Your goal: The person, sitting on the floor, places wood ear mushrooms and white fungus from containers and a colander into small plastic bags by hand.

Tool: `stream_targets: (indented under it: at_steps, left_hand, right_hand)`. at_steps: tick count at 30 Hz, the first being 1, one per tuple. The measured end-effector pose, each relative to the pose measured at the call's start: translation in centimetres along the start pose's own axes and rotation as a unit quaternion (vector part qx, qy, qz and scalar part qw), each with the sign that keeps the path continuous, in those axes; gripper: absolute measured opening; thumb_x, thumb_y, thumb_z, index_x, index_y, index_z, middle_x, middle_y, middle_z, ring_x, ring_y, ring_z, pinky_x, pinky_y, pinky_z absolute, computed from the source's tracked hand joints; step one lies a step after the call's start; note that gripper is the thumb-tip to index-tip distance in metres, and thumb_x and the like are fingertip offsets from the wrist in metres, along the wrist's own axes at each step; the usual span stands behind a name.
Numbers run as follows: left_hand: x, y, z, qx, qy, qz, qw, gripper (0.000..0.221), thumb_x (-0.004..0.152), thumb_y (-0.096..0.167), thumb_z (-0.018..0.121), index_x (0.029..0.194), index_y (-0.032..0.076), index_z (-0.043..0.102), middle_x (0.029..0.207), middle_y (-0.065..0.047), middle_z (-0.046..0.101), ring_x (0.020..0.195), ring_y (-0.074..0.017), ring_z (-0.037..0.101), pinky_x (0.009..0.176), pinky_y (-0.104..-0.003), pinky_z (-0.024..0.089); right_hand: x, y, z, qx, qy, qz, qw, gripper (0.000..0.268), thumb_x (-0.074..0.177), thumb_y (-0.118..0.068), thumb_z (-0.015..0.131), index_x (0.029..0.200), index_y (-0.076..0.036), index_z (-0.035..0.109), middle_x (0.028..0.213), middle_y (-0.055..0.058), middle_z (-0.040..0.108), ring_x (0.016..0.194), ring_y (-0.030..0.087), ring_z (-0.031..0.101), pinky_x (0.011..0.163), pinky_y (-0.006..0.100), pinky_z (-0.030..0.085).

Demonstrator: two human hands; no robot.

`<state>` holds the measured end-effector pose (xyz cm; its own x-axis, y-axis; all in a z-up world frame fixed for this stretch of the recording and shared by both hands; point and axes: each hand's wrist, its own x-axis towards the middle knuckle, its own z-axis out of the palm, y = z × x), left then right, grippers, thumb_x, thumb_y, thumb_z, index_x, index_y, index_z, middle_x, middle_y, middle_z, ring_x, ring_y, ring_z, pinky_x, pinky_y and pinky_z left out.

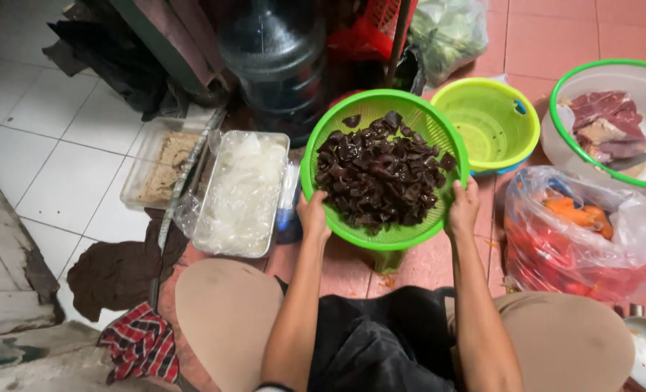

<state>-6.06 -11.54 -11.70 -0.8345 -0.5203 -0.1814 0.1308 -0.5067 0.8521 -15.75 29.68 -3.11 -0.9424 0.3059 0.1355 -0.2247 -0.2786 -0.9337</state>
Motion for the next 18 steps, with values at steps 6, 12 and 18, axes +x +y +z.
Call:
stream_targets:
  at_steps: [6, 12, 18]
  left_hand:
    - [-0.9, 0.0, 11.7, 0.043, 0.025, -0.001, 0.999, 0.025, 0.081, 0.000, 0.063, 0.106, 0.004, 0.063, 0.086, -0.001, 0.057, 0.074, -0.0124, 0.050, 0.065, -0.029, 0.045]
    - [-3.5, 4.9, 14.0, -0.035, -0.013, -0.070, 0.997, 0.027, 0.079, -0.001, 0.062, 0.105, 0.004, 0.059, 0.084, -0.001, 0.056, 0.073, -0.0148, 0.051, 0.064, -0.031, 0.046]
    - [-2.3, 0.8, 11.3, 0.011, -0.005, -0.009, 1.000, 0.040, 0.073, -0.007, 0.058, 0.110, 0.008, 0.060, 0.089, 0.003, 0.056, 0.082, -0.0113, 0.055, 0.074, -0.027, 0.047]
  right_hand:
    - [1.0, 4.7, -2.5, -0.119, -0.013, 0.022, 0.993, 0.027, 0.108, -0.012, 0.057, 0.133, -0.004, 0.060, 0.092, -0.004, 0.056, 0.077, 0.006, 0.049, 0.068, 0.022, 0.043]
    - [-1.2, -2.4, 0.7, 0.031, 0.001, -0.005, 1.000, 0.030, 0.105, -0.010, 0.055, 0.135, -0.007, 0.058, 0.095, -0.005, 0.061, 0.076, 0.005, 0.051, 0.069, 0.021, 0.045]
    - [-0.6, 3.9, -2.9, -0.035, 0.005, 0.084, 0.996, 0.026, 0.105, -0.009, 0.055, 0.130, -0.003, 0.059, 0.099, -0.003, 0.063, 0.083, 0.006, 0.057, 0.075, 0.021, 0.050]
